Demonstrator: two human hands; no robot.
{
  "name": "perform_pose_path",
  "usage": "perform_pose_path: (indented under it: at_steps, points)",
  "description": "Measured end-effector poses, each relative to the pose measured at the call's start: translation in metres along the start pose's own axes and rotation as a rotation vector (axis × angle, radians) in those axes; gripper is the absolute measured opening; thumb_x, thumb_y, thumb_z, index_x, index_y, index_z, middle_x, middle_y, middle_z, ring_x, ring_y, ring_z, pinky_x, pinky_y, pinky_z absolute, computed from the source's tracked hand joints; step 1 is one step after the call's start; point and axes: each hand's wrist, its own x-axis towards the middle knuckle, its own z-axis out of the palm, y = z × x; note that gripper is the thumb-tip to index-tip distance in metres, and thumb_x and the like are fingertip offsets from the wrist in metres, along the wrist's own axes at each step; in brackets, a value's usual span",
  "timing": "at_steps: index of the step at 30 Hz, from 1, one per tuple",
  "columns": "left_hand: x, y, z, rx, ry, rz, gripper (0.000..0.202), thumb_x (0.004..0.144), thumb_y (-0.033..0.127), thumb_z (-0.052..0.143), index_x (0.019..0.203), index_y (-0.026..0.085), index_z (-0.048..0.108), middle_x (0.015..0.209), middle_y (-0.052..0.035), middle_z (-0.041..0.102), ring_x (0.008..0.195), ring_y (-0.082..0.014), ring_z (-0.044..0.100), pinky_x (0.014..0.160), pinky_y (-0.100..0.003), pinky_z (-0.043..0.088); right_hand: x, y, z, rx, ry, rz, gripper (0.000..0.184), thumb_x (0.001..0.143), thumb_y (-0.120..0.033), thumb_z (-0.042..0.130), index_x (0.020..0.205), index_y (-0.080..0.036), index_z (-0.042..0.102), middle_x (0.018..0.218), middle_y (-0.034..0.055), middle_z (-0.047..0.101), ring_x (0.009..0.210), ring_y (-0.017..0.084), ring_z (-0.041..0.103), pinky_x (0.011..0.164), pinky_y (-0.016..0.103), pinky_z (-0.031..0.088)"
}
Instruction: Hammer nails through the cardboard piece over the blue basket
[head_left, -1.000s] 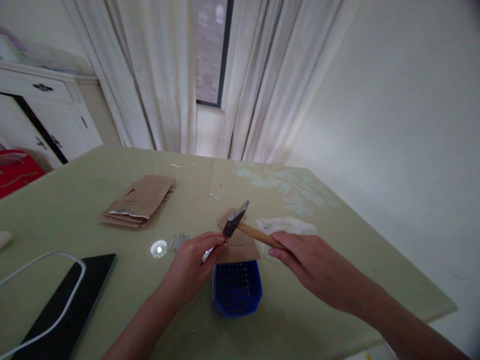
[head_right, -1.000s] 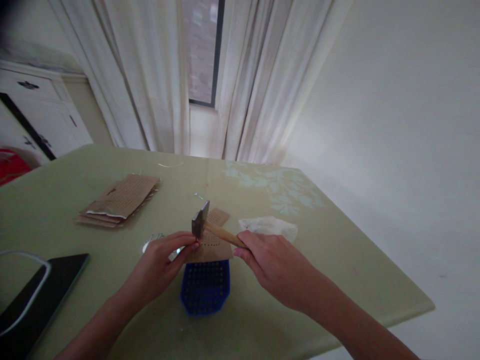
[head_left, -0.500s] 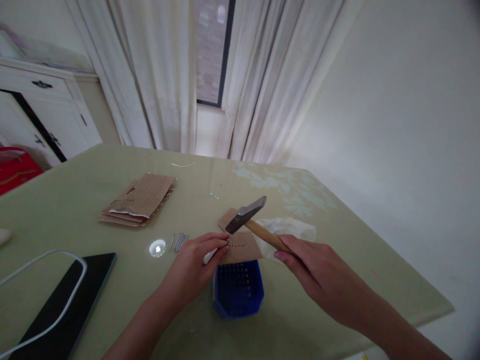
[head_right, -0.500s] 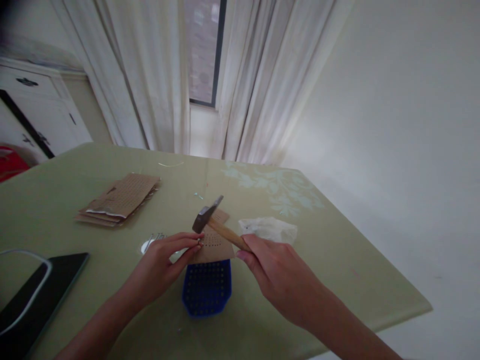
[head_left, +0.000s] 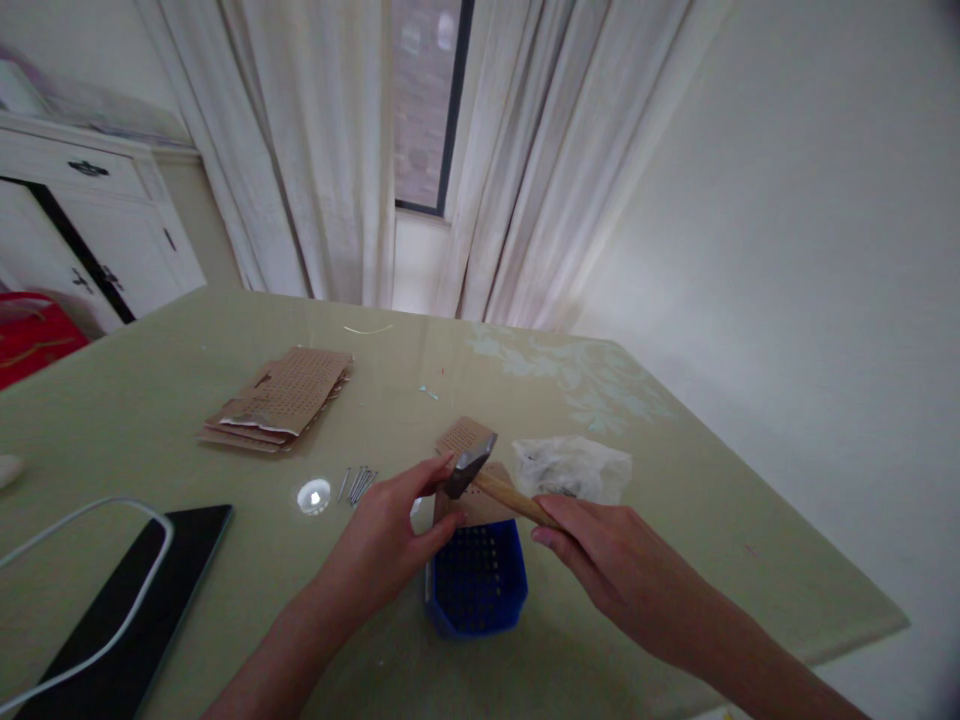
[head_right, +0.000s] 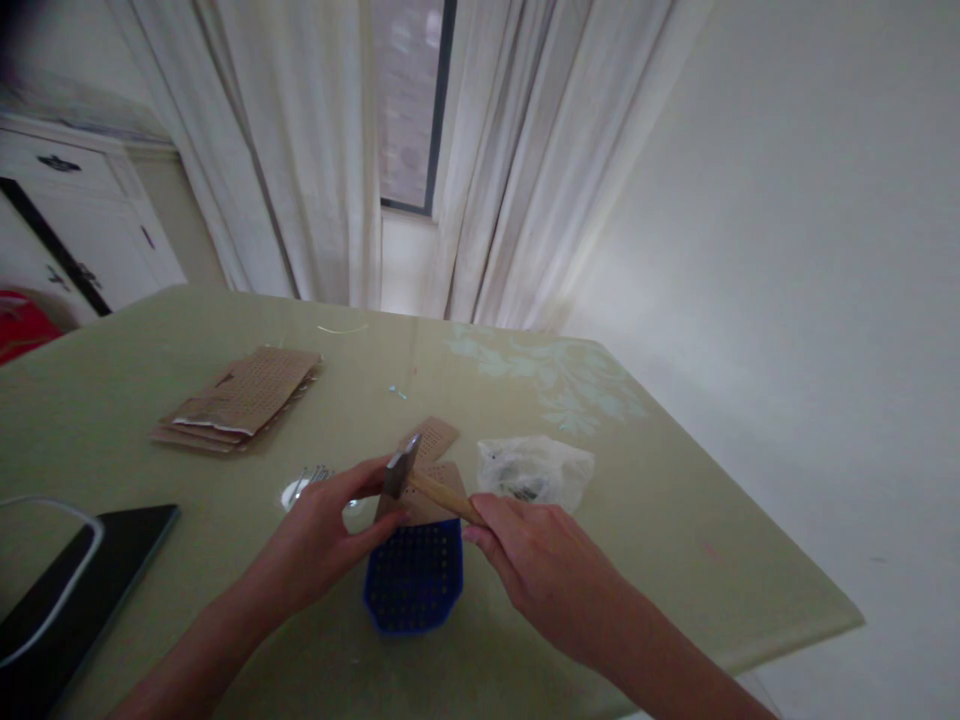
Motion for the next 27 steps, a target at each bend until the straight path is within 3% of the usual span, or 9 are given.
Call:
perform_pose_path:
  at_steps: [3,10,18,21,24,27]
  points:
    - [-0.001,-0.003,0.002,-0.022,0.012,-0.024,0.062,0.09,0.031,0.08,0.149,0.028,0.062,0.135,-0.0099,0.081,0.119,-0.0301,0.079,0.107,-0.048,0.062,-0.003,0.002,0.005,0.048,0.033,0.03,0.032,0.117,-0.041,0.043,0.113,-0.024,0.069,0.098,0.0094,0.082,0.083,0.027,0.077,0.073,0.036,0.055]
    - [0.0,-0.001,0.001,-0.029,-0.002,-0.028,0.06,0.09,0.028,0.078,0.148,0.027,0.063,0.134,-0.0103,0.081,0.119,-0.0305,0.079,0.106,-0.049,0.063,-0.002,0.006,0.021,0.047,0.021,0.006,0.03,0.116,-0.041,0.045,0.116,-0.024,0.07,0.101,0.0102,0.082,0.086,0.028,0.079,0.075,0.037,0.056]
    - [-0.003,-0.005,0.005,-0.058,0.021,-0.029,0.057,0.091,0.029,0.078,0.146,0.027,0.063,0.135,-0.0086,0.081,0.119,-0.0285,0.079,0.107,-0.049,0.063,0.003,0.011,0.017,0.118,0.014,0.048,0.026,0.114,-0.038,0.049,0.104,-0.023,0.068,0.088,0.0067,0.075,0.081,0.026,0.073,0.074,0.036,0.052]
    - [-0.003,-0.003,0.005,-0.171,0.022,-0.044,0.056,0.093,0.03,0.075,0.148,0.027,0.062,0.138,-0.0093,0.078,0.117,-0.0267,0.08,0.104,-0.045,0.065,0.018,0.022,0.02,0.379,0.128,0.156,0.03,0.112,-0.044,0.053,0.095,-0.023,0.064,0.07,-0.001,0.06,0.061,0.018,0.06,0.058,0.029,0.046]
    - [0.0,-0.007,-0.005,-0.236,0.038,-0.092,0.055,0.096,0.038,0.074,0.149,0.027,0.061,0.143,-0.0118,0.075,0.119,-0.028,0.079,0.096,-0.042,0.068,0.044,0.037,0.035,0.841,0.205,0.273,0.038,0.106,-0.059,0.055,0.1,-0.022,0.064,0.063,-0.0078,0.048,0.042,0.01,0.043,0.04,0.022,0.033]
    - [0.005,-0.023,-0.024,-0.062,0.175,-0.158,0.045,0.099,0.048,0.066,0.138,0.024,0.069,0.131,-0.0131,0.08,0.106,-0.0289,0.081,0.078,-0.039,0.069,0.067,0.049,0.054,1.164,0.278,0.319,0.044,0.095,-0.064,0.07,0.1,-0.021,0.065,0.065,-0.009,0.05,0.037,0.006,0.039,0.034,0.019,0.028]
